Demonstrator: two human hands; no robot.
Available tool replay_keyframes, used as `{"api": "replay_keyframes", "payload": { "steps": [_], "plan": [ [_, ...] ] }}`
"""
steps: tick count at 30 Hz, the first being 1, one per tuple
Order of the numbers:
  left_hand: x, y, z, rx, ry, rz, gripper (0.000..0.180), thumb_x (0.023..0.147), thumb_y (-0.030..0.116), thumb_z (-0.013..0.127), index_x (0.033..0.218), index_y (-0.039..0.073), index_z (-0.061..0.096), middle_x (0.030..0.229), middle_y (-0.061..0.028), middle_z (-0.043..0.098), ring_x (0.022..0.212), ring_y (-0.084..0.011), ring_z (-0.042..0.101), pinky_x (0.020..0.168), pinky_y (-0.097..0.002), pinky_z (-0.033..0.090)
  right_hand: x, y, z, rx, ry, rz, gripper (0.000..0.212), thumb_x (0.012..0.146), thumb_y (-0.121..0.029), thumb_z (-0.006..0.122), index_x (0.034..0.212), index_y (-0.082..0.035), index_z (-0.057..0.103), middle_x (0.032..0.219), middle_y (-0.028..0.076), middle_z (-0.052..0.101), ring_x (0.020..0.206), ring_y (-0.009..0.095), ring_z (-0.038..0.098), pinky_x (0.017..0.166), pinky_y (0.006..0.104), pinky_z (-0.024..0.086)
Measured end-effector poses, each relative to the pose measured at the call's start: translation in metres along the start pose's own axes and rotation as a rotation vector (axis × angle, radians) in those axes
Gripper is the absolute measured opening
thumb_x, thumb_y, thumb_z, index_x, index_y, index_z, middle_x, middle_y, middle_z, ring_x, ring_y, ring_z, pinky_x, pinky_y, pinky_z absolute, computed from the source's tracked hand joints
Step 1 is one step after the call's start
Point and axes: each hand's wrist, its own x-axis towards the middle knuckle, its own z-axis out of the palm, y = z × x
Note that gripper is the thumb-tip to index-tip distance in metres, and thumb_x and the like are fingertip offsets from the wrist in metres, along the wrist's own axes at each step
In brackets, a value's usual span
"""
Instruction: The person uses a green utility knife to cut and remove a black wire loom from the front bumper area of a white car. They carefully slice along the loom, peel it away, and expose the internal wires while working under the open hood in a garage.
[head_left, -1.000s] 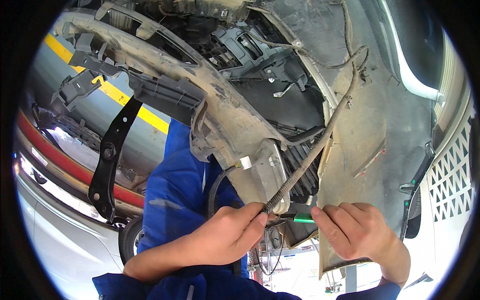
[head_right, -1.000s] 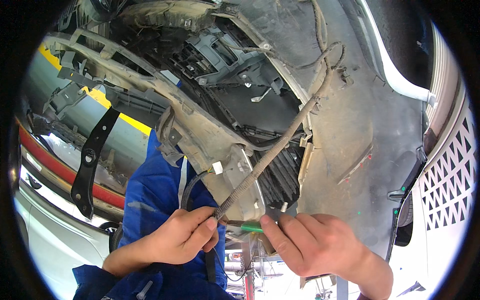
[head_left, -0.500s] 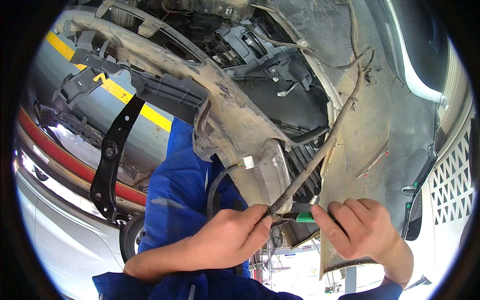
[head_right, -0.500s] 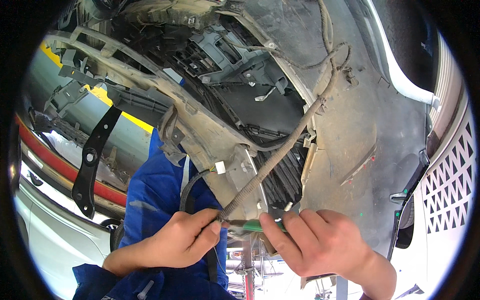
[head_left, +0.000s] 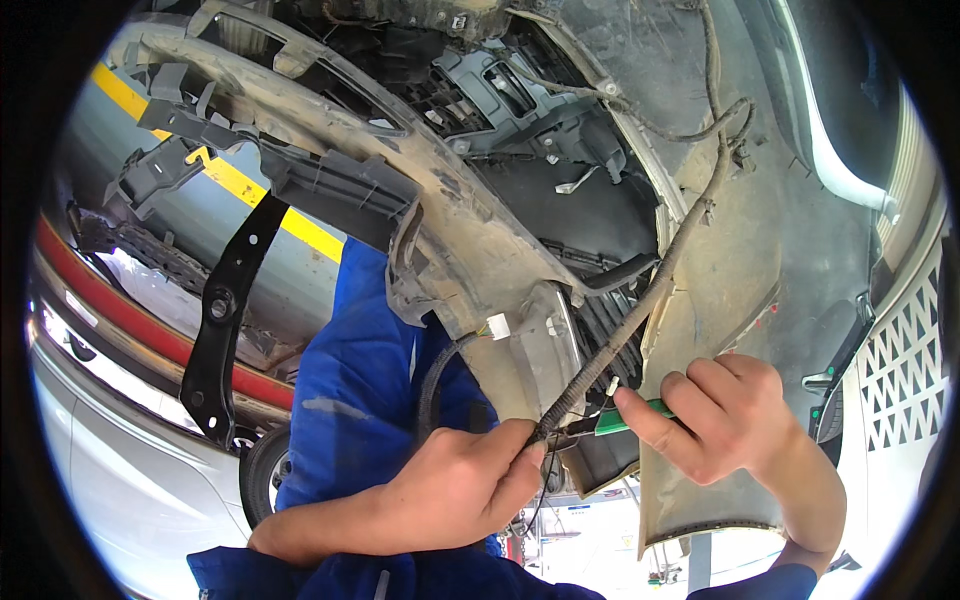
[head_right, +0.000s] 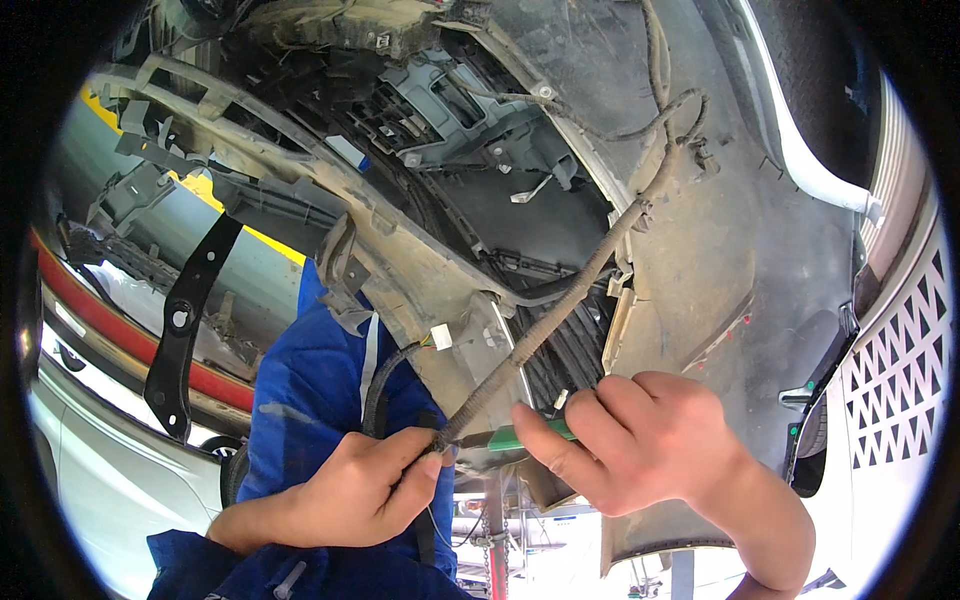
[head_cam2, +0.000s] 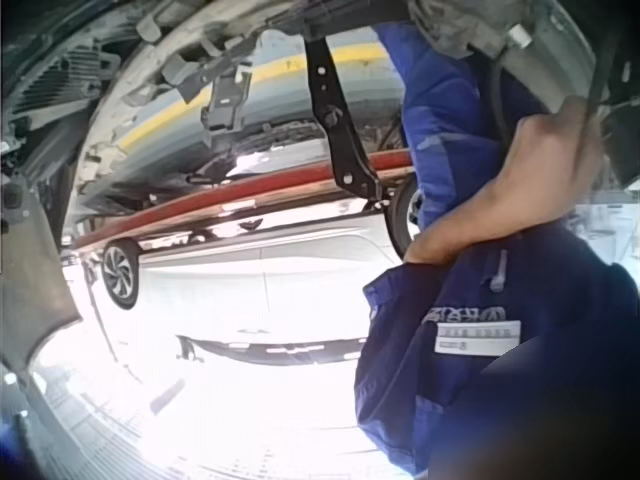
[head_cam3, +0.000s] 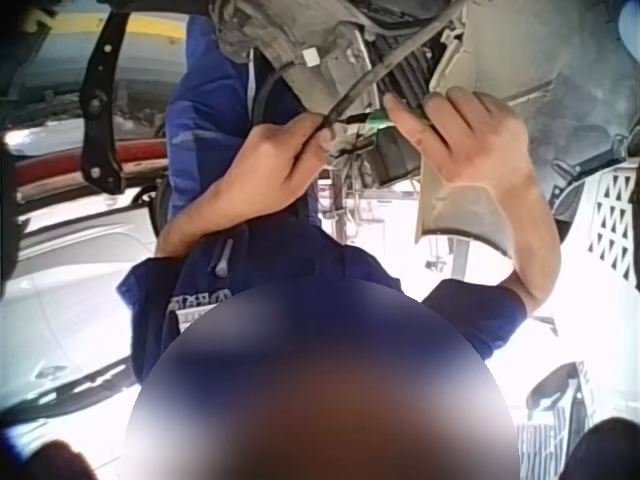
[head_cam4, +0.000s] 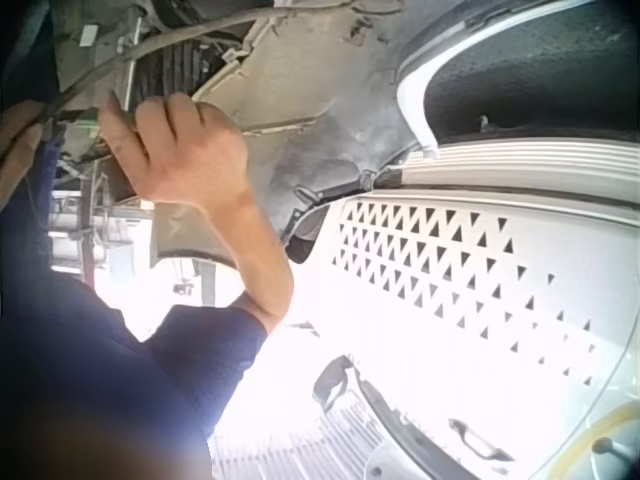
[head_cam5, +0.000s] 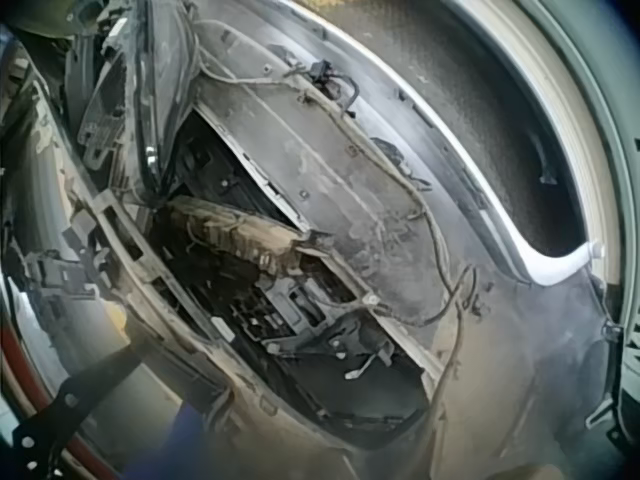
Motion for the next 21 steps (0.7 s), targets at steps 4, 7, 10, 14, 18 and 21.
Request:
{"api": "replay_keyframes", "payload": {
  "steps": [4,7,10,14,18,21],
  "plan": [
    [0.002,0.001,-0.002,-0.084,-0.003,-0.007,0.017,0.098,0.009,0.062,0.090,-0.003,0.052,0.057,-0.0165,0.056,0.048,-0.0378,0.059,0.043,-0.0456,0.044,0.001,0.004,0.002,0.011,0.005,-0.023,0.055,0.057,-0.019,0.068,0.112,-0.011,0.074,0.068,-0.004,0.043,0.054,0.010,0.042,0.043,0.0253,0.029],
    [0.002,0.002,-0.002,-0.120,-0.015,-0.022,0.017,0.099,0.009,0.061,0.090,-0.003,0.052,0.058,-0.0169,0.056,0.049,-0.0382,0.059,0.044,-0.0458,0.044,0.000,0.010,0.004,-0.034,0.007,-0.030,0.053,0.059,-0.019,0.068,0.112,-0.013,0.075,0.067,-0.005,0.041,0.054,0.010,0.042,0.043,0.0244,0.030],
    [0.000,0.003,-0.002,-0.136,-0.033,-0.034,0.017,0.099,0.009,0.060,0.091,-0.004,0.052,0.059,-0.0174,0.056,0.050,-0.0386,0.060,0.044,-0.0460,0.044,0.000,0.019,0.007,-0.138,0.031,-0.013,0.051,0.060,-0.020,0.066,0.110,-0.018,0.078,0.067,-0.006,0.038,0.054,0.008,0.043,0.043,0.0225,0.031],
    [0.001,0.000,0.000,-0.136,-0.061,-0.037,0.016,0.101,0.010,0.057,0.093,-0.003,0.052,0.061,-0.0183,0.057,0.052,-0.0395,0.060,0.046,-0.0465,0.045,-0.006,0.021,0.008,-0.142,0.013,-0.021,0.049,0.061,-0.020,0.067,0.109,-0.017,0.077,0.067,-0.006,0.039,0.053,0.008,0.042,0.043,0.0224,0.031],
    [0.004,-0.003,0.002,-0.313,-0.106,-0.088,0.017,0.104,0.013,0.054,0.097,-0.003,0.053,0.065,-0.0175,0.060,0.055,-0.0348,0.063,0.050,-0.0421,0.048,-0.022,0.022,0.006,-0.151,0.021,-0.014,0.043,0.061,-0.020,0.068,0.103,-0.014,0.075,0.067,-0.005,0.042,0.054,0.010,0.044,0.044,0.0248,0.032],
    [0.003,-0.004,-0.003,-0.417,-0.171,-0.244,0.019,0.106,0.014,0.052,0.101,-0.003,0.055,0.069,-0.0141,0.064,0.059,-0.0251,0.067,0.056,-0.0356,0.050,-0.040,0.012,0.008,0.020,0.128,0.161,0.025,0.068,-0.015,0.073,0.092,-0.009,0.071,0.070,-0.002,0.050,0.057,0.012,0.050,0.046,0.0280,0.036]
  ]
}}
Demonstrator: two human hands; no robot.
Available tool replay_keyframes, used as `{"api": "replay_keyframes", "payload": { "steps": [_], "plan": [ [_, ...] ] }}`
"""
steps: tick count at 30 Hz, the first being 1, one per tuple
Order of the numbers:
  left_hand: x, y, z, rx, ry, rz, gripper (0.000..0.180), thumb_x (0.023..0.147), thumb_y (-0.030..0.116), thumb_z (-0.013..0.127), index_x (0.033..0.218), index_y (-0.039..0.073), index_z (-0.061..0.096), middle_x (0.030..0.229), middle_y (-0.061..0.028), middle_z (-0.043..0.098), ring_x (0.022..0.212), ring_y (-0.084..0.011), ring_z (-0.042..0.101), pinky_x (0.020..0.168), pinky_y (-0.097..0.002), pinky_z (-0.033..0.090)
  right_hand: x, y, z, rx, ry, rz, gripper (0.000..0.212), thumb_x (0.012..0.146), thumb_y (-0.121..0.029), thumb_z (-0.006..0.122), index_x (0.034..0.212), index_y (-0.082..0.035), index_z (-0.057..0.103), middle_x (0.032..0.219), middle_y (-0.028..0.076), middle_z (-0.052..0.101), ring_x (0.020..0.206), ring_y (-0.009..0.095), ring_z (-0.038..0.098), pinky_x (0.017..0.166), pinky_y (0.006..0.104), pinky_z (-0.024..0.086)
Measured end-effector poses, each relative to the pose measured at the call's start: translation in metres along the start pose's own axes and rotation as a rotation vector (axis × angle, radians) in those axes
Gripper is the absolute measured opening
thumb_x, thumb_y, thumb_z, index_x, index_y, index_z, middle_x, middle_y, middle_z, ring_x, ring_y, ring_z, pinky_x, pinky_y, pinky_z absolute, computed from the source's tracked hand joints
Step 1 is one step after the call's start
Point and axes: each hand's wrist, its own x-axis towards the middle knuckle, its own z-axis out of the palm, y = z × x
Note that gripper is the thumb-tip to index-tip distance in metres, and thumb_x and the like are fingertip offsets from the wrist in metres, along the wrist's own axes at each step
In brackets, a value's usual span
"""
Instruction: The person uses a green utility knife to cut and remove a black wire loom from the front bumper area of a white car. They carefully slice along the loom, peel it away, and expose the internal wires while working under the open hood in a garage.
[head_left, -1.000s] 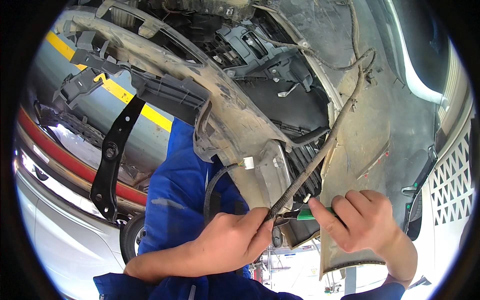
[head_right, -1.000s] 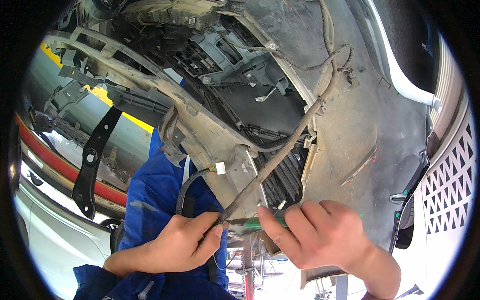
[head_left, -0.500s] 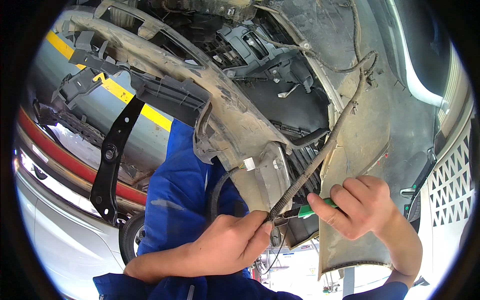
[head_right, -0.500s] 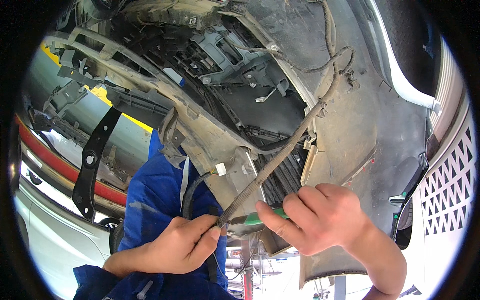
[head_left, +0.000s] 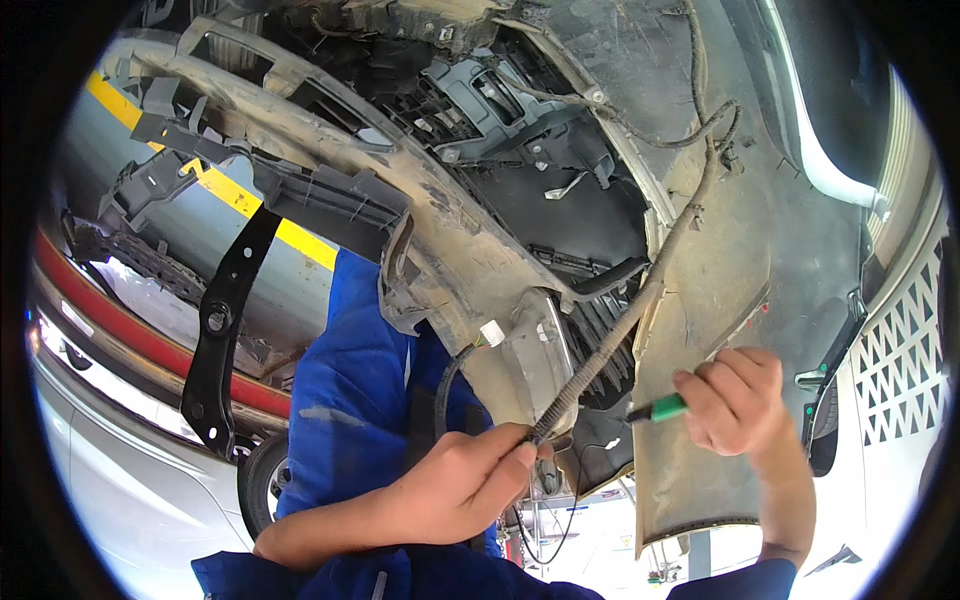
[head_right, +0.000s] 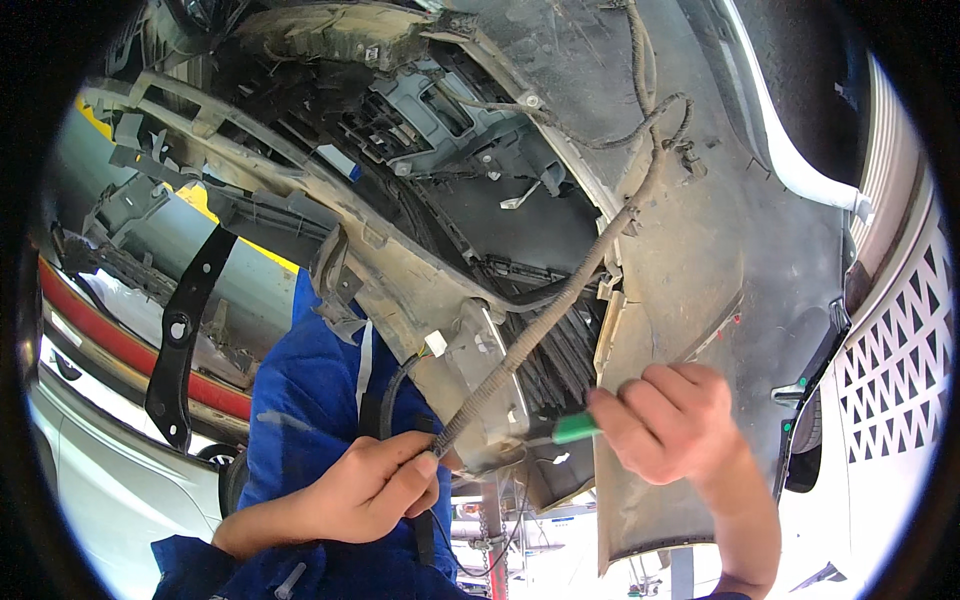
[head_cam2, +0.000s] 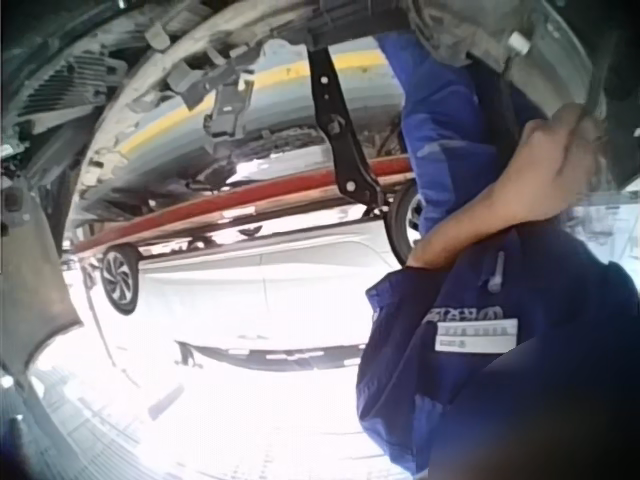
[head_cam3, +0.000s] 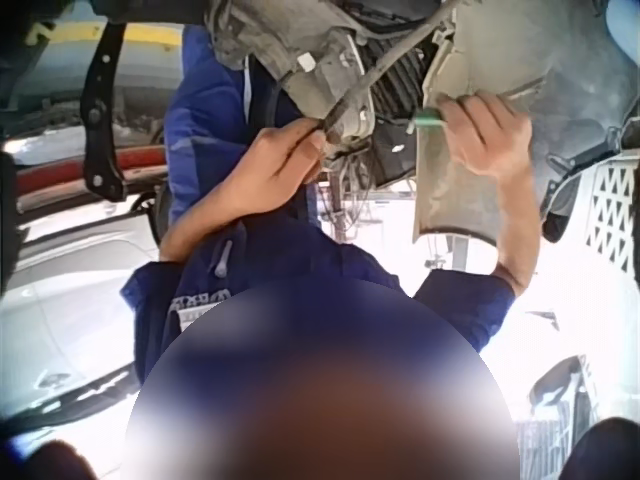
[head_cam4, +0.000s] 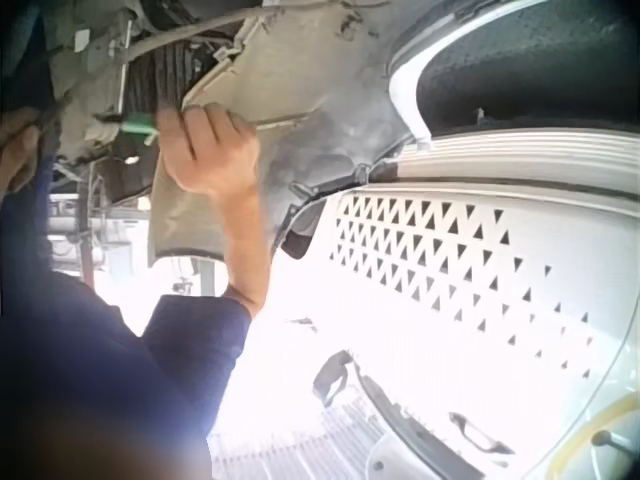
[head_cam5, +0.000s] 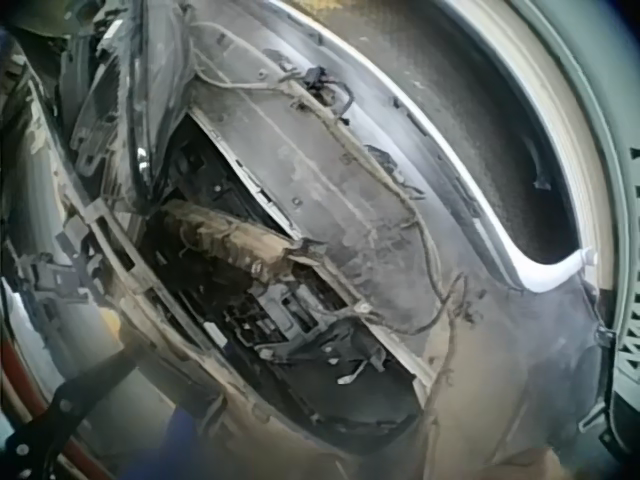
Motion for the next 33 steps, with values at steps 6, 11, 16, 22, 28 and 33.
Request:
{"api": "replay_keyframes", "payload": {
  "steps": [6,11,16,22,28,33],
  "plan": [
    [0.001,-0.010,0.018,-0.245,0.057,-0.192,0.024,0.105,0.015,0.056,0.120,-0.003,0.048,0.074,-0.0094,0.069,0.067,-0.0157,0.069,0.061,-0.0308,0.052,-0.012,-0.116,0.061,1.247,0.428,1.154,0.016,0.088,-0.006,0.077,0.092,-0.001,0.062,0.081,0.002,0.064,0.072,0.009,0.057,0.064,0.0275,0.048],
    [0.005,-0.027,0.027,-0.106,0.148,-0.062,0.025,0.106,0.014,0.055,0.124,-0.001,0.046,0.073,-0.0072,0.063,0.064,-0.0112,0.061,0.057,-0.0279,0.047,0.015,-0.179,0.101,1.877,0.695,1.437,0.028,0.095,-0.006,0.072,0.119,0.002,0.061,0.098,0.003,0.064,0.088,0.009,0.058,0.076,0.0240,0.048],
    [0.006,-0.032,0.031,0.018,0.111,-0.101,0.020,0.110,0.016,0.048,0.121,-0.001,0.049,0.084,-0.0069,0.059,0.062,-0.0088,0.052,0.055,-0.0237,0.040,0.014,-0.195,0.109,1.621,0.784,1.318,0.026,0.099,-0.008,0.065,0.121,0.005,0.059,0.097,0.006,0.064,0.088,0.012,0.059,0.079,0.0259,0.048],
    [0.014,-0.030,0.036,-0.189,0.158,-0.071,0.020,0.105,0.010,0.057,0.119,-0.003,0.050,0.092,-0.0084,0.067,0.078,-0.0115,0.065,0.066,-0.0246,0.050,-0.010,-0.199,0.120,1.080,0.723,1.202,0.032,0.108,-0.017,0.050,0.128,0.008,0.056,0.078,0.003,0.060,0.064,0.008,0.049,0.059,0.0242,0.042],
    [0.014,-0.032,0.042,0.354,0.240,0.157,0.017,0.105,0.008,0.056,0.115,-0.005,0.052,0.082,-0.0109,0.071,0.072,-0.0106,0.067,0.063,-0.0243,0.052,-0.044,-0.166,0.102,0.772,0.449,0.906,0.038,0.090,-0.003,0.068,0.128,0.003,0.065,0.079,0.014,0.061,0.060,0.027,0.062,0.055,0.0387,0.051],
    [0.011,-0.028,0.046,0.535,0.265,0.250,0.018,0.105,0.008,0.054,0.116,-0.006,0.055,0.081,-0.0129,0.073,0.069,-0.0107,0.067,0.061,-0.0249,0.052,-0.061,-0.141,0.086,0.503,0.335,0.730,0.047,0.077,-0.003,0.073,0.124,0.000,0.070,0.077,0.010,0.060,0.061,0.025,0.060,0.053,0.0364,0.048]
  ]
}}
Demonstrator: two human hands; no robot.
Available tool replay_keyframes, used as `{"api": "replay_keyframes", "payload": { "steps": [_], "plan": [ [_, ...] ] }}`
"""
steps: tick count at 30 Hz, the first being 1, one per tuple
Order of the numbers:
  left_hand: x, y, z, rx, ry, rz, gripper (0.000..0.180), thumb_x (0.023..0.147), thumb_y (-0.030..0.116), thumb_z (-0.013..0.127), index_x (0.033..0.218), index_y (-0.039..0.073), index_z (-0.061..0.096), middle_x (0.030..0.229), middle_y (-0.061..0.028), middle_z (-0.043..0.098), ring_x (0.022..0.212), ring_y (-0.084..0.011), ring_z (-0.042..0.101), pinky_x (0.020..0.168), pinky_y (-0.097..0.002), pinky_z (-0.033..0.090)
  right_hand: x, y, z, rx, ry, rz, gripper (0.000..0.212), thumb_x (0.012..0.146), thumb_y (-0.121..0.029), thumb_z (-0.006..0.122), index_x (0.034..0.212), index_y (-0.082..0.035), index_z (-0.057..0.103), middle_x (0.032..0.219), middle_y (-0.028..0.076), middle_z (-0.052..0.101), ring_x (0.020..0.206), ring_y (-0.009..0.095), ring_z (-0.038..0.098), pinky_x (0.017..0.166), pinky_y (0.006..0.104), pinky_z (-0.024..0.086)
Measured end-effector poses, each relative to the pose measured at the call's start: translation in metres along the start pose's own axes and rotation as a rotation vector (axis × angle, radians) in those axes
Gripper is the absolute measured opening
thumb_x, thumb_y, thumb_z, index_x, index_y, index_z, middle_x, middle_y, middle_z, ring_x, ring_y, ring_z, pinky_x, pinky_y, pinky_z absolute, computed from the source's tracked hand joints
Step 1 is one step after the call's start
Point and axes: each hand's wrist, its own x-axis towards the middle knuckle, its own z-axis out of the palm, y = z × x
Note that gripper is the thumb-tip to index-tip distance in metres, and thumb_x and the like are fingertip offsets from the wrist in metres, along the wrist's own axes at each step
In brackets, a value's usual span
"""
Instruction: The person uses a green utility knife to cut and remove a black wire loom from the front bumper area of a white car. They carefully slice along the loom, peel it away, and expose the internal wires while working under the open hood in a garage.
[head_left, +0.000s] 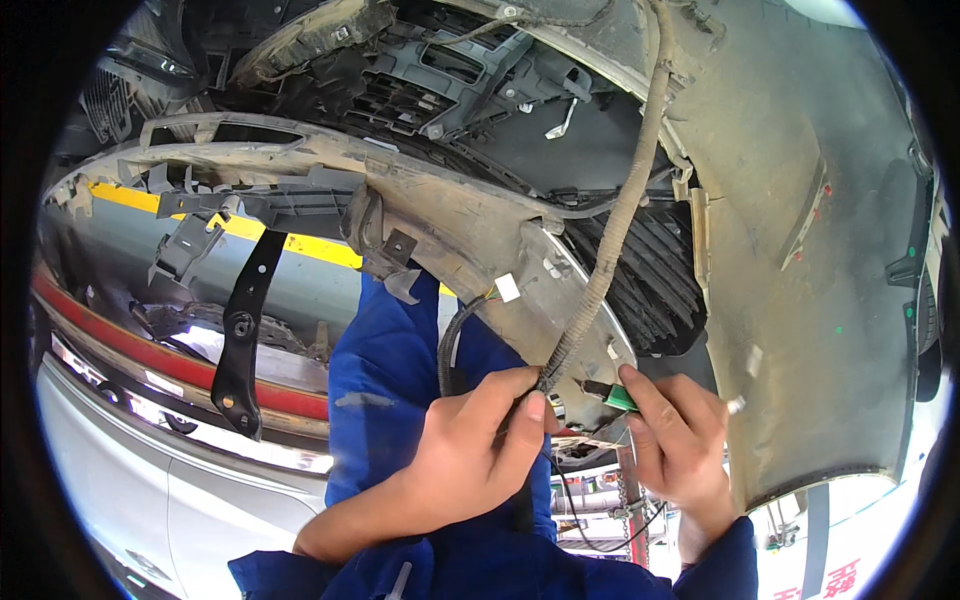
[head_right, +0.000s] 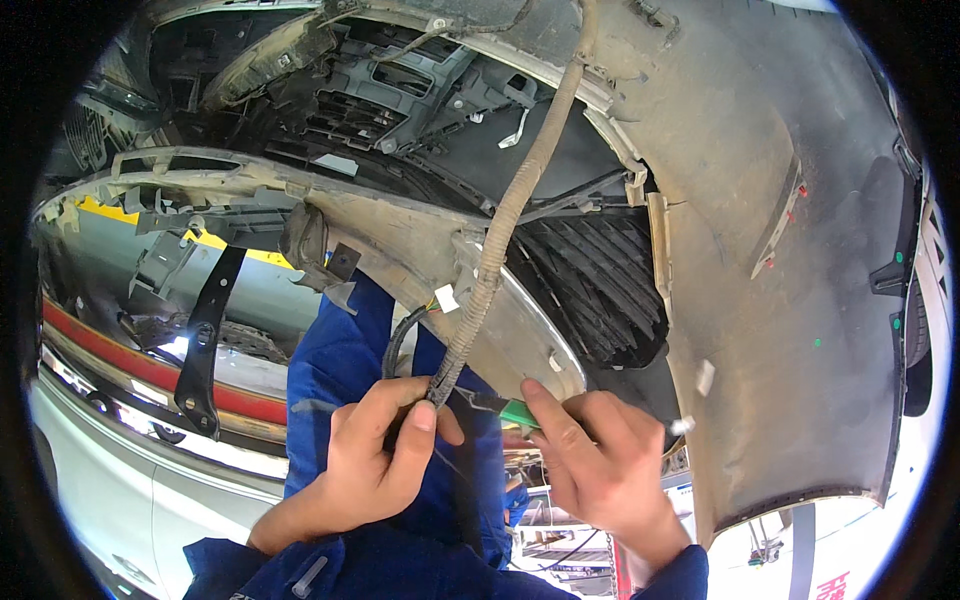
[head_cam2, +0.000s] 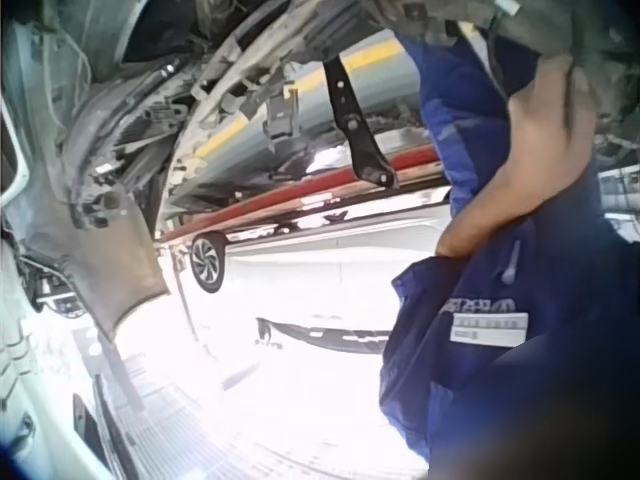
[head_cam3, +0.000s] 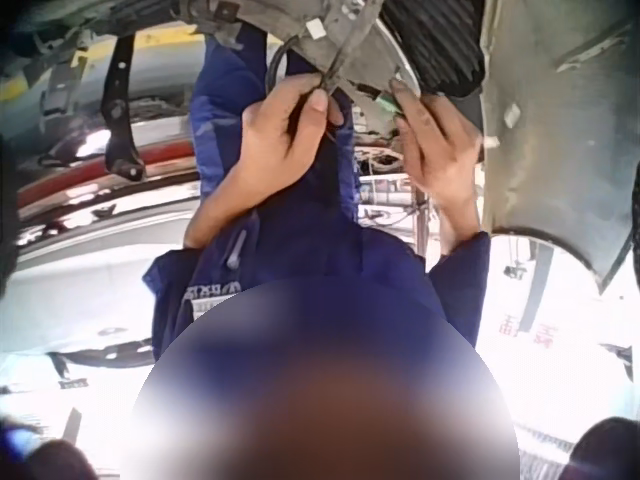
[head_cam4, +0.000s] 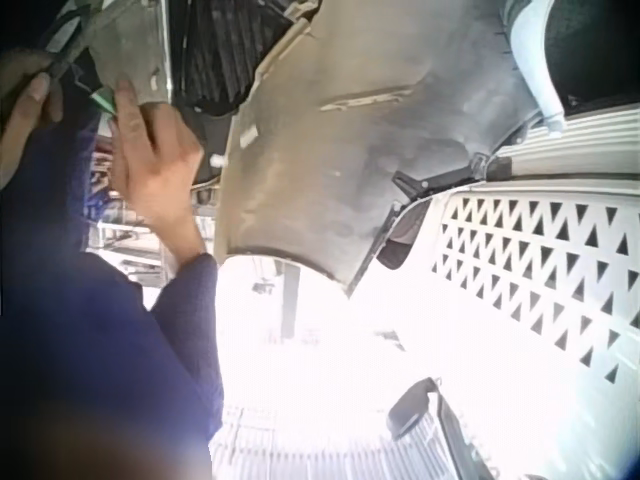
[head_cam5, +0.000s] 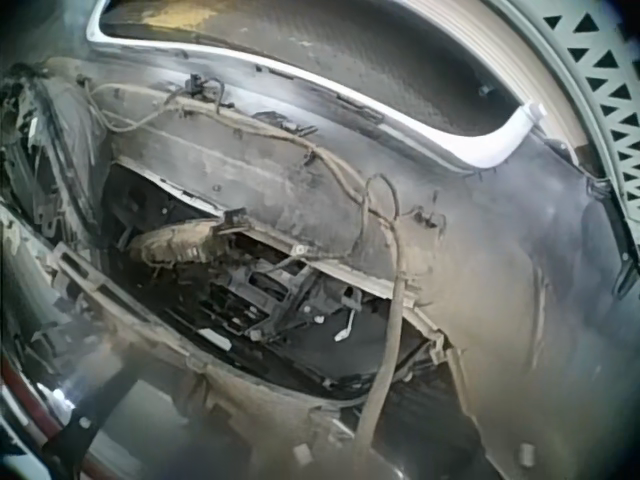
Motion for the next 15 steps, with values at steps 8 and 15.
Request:
{"api": "replay_keyframes", "payload": {
  "steps": [8,15],
  "plan": [
    [0.001,0.001,0.001,0.175,0.109,0.176,0.026,0.093,-0.005,0.064,0.117,-0.011,0.061,0.076,-0.0142,0.067,0.054,-0.0211,0.062,0.049,-0.0312,0.048,0.016,0.000,-0.024,-0.204,-0.104,-0.193,0.057,0.066,-0.009,0.071,0.123,-0.007,0.073,0.073,0.002,0.049,0.056,0.017,0.052,0.049,0.0313,0.044],
    [0.006,-0.004,-0.001,0.137,0.183,0.261,0.031,0.086,-0.009,0.069,0.116,-0.011,0.062,0.076,-0.0148,0.064,0.052,-0.0191,0.058,0.047,-0.0306,0.045,0.027,-0.001,-0.024,-0.268,-0.105,-0.246,0.061,0.063,-0.013,0.069,0.124,-0.011,0.074,0.071,-0.001,0.042,0.056,0.014,0.050,0.047,0.0288,0.042]
  ]
}}
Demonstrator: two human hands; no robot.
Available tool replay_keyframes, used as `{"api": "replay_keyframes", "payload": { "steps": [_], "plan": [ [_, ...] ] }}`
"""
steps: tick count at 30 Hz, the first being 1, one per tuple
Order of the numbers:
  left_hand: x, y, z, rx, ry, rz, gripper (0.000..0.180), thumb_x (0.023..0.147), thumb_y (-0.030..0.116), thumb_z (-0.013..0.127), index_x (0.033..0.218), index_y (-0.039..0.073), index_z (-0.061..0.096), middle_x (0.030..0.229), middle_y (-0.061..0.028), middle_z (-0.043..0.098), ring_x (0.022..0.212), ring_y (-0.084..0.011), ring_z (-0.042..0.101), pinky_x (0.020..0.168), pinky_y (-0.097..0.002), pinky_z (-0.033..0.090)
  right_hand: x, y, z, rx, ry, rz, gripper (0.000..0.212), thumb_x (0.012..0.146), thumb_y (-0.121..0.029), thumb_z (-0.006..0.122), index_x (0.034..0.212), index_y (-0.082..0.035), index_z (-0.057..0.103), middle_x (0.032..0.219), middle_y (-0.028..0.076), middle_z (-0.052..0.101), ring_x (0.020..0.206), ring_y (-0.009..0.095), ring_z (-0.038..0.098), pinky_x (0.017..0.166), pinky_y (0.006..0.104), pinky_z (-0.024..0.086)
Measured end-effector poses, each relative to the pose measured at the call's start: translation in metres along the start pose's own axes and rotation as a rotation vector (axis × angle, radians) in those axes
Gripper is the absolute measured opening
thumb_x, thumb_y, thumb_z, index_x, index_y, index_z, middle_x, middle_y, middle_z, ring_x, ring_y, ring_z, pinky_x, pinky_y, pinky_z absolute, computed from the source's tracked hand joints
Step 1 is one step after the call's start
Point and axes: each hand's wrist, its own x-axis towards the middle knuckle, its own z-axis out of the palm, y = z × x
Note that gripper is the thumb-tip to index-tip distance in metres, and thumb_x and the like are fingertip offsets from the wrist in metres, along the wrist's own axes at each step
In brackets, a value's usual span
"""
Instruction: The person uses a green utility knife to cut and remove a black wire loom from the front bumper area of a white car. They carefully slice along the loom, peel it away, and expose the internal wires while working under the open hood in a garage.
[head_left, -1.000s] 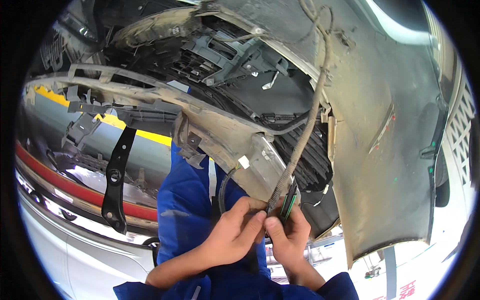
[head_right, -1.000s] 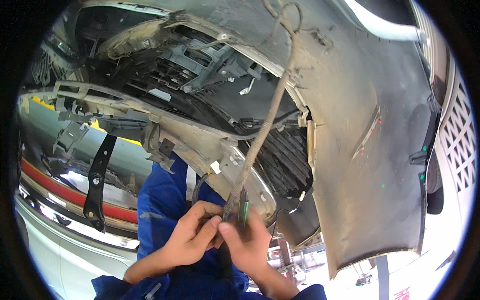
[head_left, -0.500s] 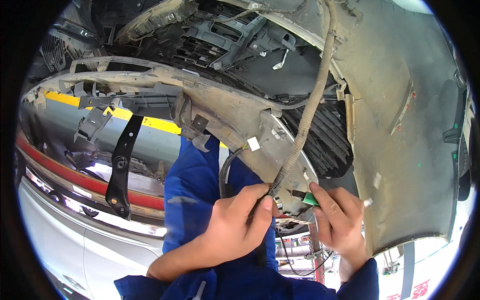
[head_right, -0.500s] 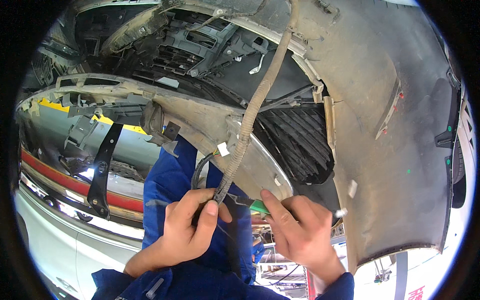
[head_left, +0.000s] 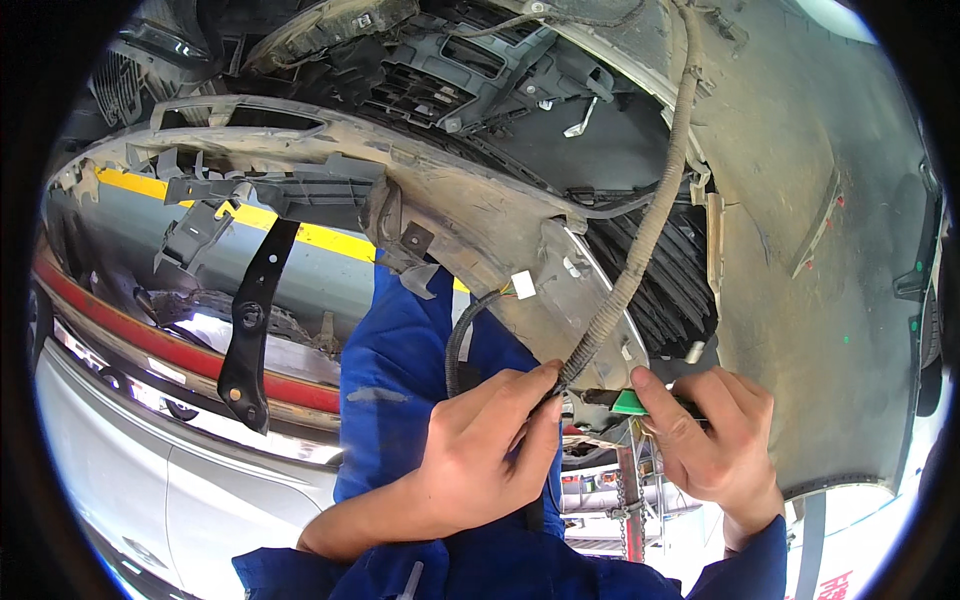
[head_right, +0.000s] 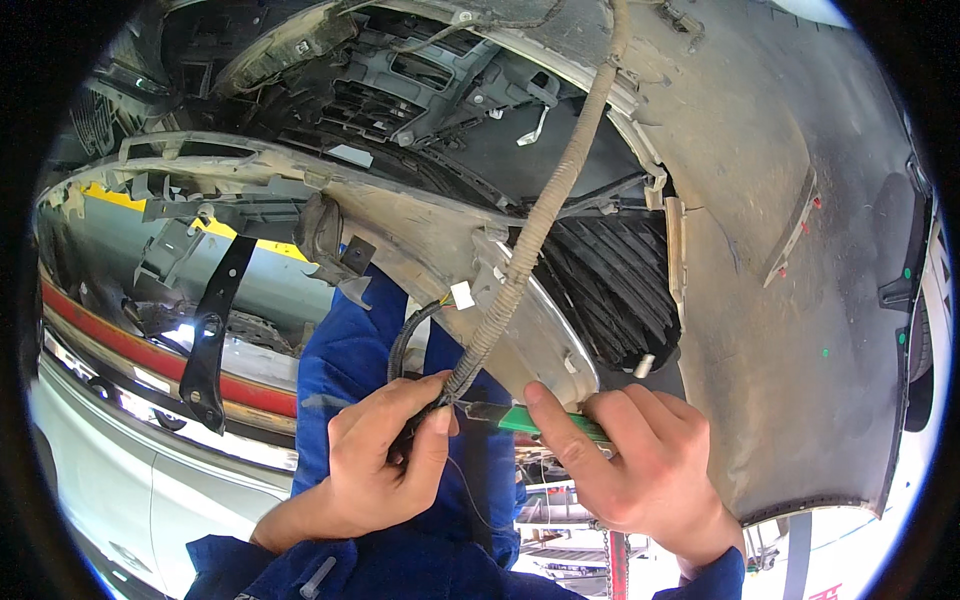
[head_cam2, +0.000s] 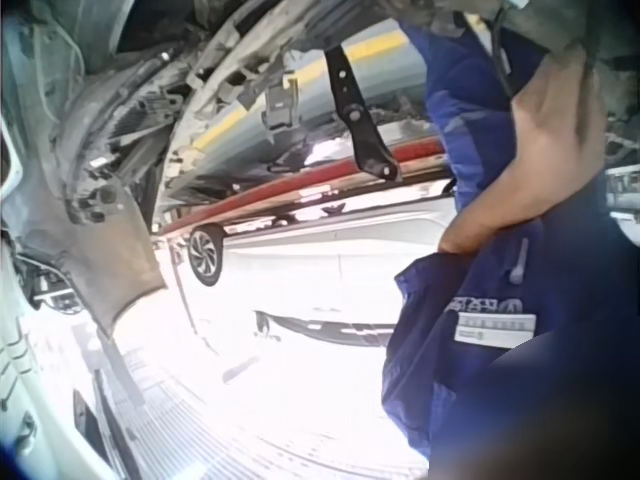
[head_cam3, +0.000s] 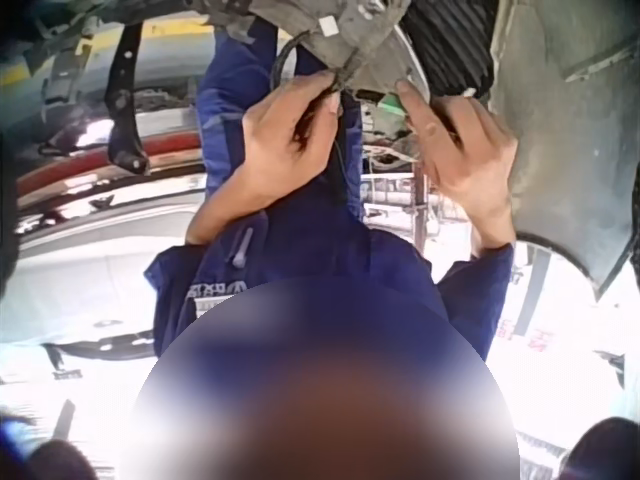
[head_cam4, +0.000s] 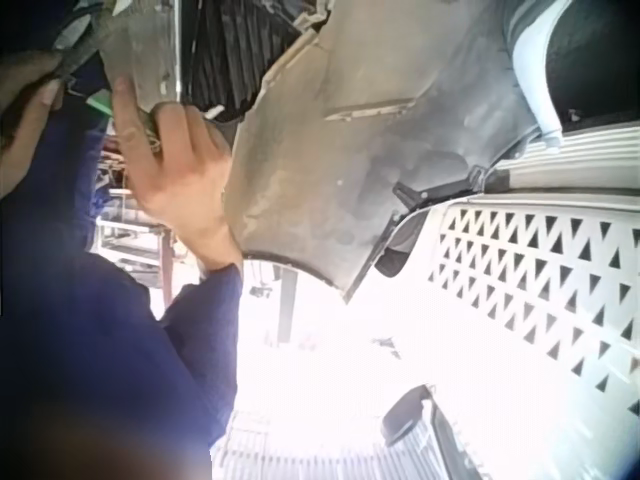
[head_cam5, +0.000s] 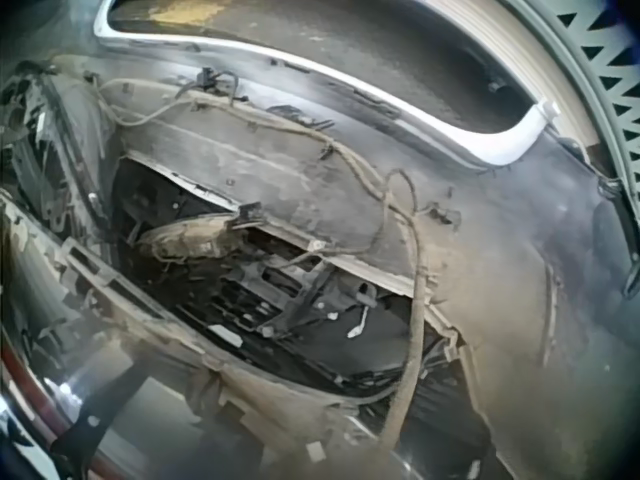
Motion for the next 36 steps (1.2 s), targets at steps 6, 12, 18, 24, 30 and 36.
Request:
{"api": "replay_keyframes", "payload": {
  "steps": [6,12,18,24,30,36],
  "plan": [
    [0.001,0.004,-0.004,0.026,-0.006,-0.036,0.031,0.084,-0.009,0.072,0.114,-0.009,0.063,0.077,-0.0140,0.064,0.053,-0.0187,0.060,0.047,-0.0296,0.046,0.004,0.002,-0.002,-0.049,-0.020,-0.035,0.061,0.063,-0.014,0.069,0.123,-0.011,0.074,0.071,-0.001,0.041,0.055,0.014,0.047,0.046,0.0285,0.040],
    [0.001,0.004,-0.005,-0.002,0.022,-0.093,0.023,0.087,-0.003,0.073,0.108,-0.006,0.065,0.077,-0.0082,0.067,0.053,-0.0065,0.051,0.048,-0.0231,0.039,0.009,0.006,0.000,-0.121,0.016,-0.103,0.056,0.066,-0.014,0.071,0.121,-0.012,0.074,0.070,-0.002,0.036,0.055,0.013,0.044,0.045,0.0276,0.037],
    [0.001,0.005,-0.006,0.014,0.041,-0.098,0.022,0.085,-0.001,0.075,0.106,-0.005,0.066,0.072,-0.0050,0.067,0.051,-0.0037,0.051,0.047,-0.0223,0.039,0.016,0.014,-0.005,-0.180,-0.012,-0.195,0.056,0.065,-0.014,0.075,0.121,-0.008,0.072,0.072,0.001,0.049,0.056,0.015,0.048,0.045,0.0298,0.035],
    [0.001,0.013,-0.009,0.022,-0.015,-0.181,0.022,0.084,-0.003,0.075,0.104,-0.005,0.066,0.077,-0.0120,0.071,0.059,-0.0147,0.069,0.050,-0.0268,0.052,0.019,0.022,-0.005,-0.318,0.036,-0.280,0.051,0.068,-0.018,0.071,0.118,-0.014,0.075,0.068,-0.002,0.033,0.052,0.011,0.039,0.042,0.0249,0.028],
    [-0.005,0.014,-0.014,-0.094,-0.007,-0.225,0.021,0.091,0.002,0.072,0.108,-0.006,0.064,0.079,-0.0100,0.071,0.060,-0.0091,0.064,0.053,-0.0237,0.049,0.007,0.049,-0.006,-0.293,0.077,-0.161,0.039,0.075,-0.007,0.072,0.114,-0.002,0.071,0.065,0.001,0.042,0.051,0.015,0.045,0.043,0.0277,0.035],
    [-0.005,0.007,-0.009,-0.463,-0.175,-0.422,0.022,0.105,0.006,0.057,0.124,-0.005,0.058,0.090,-0.0092,0.071,0.068,-0.0051,0.055,0.059,-0.0216,0.045,-0.015,-0.019,0.048,1.024,0.359,0.409,0.041,0.083,-0.022,0.085,0.103,0.003,0.059,0.086,0.014,0.068,0.065,0.015,0.059,0.059,0.0297,0.050]
  ]
}}
